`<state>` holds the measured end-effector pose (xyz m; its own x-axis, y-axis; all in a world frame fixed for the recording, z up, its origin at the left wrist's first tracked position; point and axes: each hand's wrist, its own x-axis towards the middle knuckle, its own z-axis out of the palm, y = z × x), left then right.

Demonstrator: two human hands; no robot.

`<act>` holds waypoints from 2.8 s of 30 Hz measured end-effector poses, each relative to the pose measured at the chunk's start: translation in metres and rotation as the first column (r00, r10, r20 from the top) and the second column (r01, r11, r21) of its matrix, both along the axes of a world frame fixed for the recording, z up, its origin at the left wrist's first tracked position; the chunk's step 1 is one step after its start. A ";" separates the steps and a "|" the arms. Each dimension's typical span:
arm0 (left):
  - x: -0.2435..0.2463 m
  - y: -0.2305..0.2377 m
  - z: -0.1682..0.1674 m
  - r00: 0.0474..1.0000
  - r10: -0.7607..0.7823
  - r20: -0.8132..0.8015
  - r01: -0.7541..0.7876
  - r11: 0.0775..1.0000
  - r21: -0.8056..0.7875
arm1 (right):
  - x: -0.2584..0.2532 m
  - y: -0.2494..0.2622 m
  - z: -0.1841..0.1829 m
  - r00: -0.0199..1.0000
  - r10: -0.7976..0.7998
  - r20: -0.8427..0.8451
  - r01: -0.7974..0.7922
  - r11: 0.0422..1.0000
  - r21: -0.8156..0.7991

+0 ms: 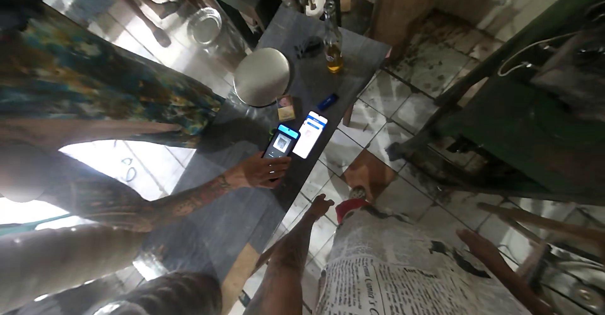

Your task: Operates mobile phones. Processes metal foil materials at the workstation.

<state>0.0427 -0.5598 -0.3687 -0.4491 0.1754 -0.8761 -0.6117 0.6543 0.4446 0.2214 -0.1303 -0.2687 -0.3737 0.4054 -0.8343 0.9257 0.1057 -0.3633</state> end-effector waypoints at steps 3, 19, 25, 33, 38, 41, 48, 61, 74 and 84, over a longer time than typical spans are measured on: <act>0.000 0.000 0.001 1.000 -0.004 -0.001 0.004 1.000 -0.003 | -0.002 -0.003 0.004 1.000 0.004 0.006 -0.004 1.000 0.000; -0.004 0.002 -0.001 1.000 0.025 0.012 -0.025 1.000 0.013 | -0.036 -0.033 0.070 0.994 0.030 0.100 -0.029 0.999 -0.012; -0.004 0.003 -0.004 1.000 0.025 0.012 -0.025 0.999 0.025 | 0.002 0.001 0.002 1.000 0.017 0.000 -0.017 1.000 0.004; -0.012 0.012 0.007 0.995 -0.065 -0.070 0.066 0.998 0.014 | -0.035 -0.021 0.064 0.994 0.077 0.076 -0.078 0.997 0.000; -0.046 0.038 0.102 0.865 -0.266 -0.426 0.321 0.945 0.061 | -0.031 -0.017 0.069 0.995 0.065 0.081 -0.067 0.998 0.015; -0.060 0.029 0.137 0.833 -0.254 -0.492 0.284 0.959 -0.014 | -0.021 -0.009 0.052 0.998 0.029 0.057 -0.030 0.999 0.015; -0.081 -0.008 0.118 0.766 -0.316 -0.560 0.221 0.947 -0.233 | 0.006 0.001 0.007 0.998 0.017 -0.059 -0.016 1.000 0.009; -0.081 -0.020 0.099 0.791 -0.227 -0.568 0.177 0.974 -0.142 | -0.024 0.008 0.005 0.999 0.039 -0.017 -0.038 0.998 0.043; -0.082 -0.019 0.100 0.809 -0.222 -0.544 0.165 0.974 -0.152 | -0.037 0.007 -0.007 1.000 -0.020 -0.001 0.020 1.000 0.019; -0.082 -0.020 0.099 0.802 -0.195 -0.564 0.146 0.980 -0.133 | -0.043 0.004 -0.001 1.000 -0.010 0.002 0.010 1.000 0.028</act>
<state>-0.0392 -0.5802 -0.2694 -0.8419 0.2384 -0.4842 -0.1383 0.7719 0.6205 0.1781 -0.1260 -0.2701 -0.3673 0.4325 -0.8234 0.9277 0.1064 -0.3579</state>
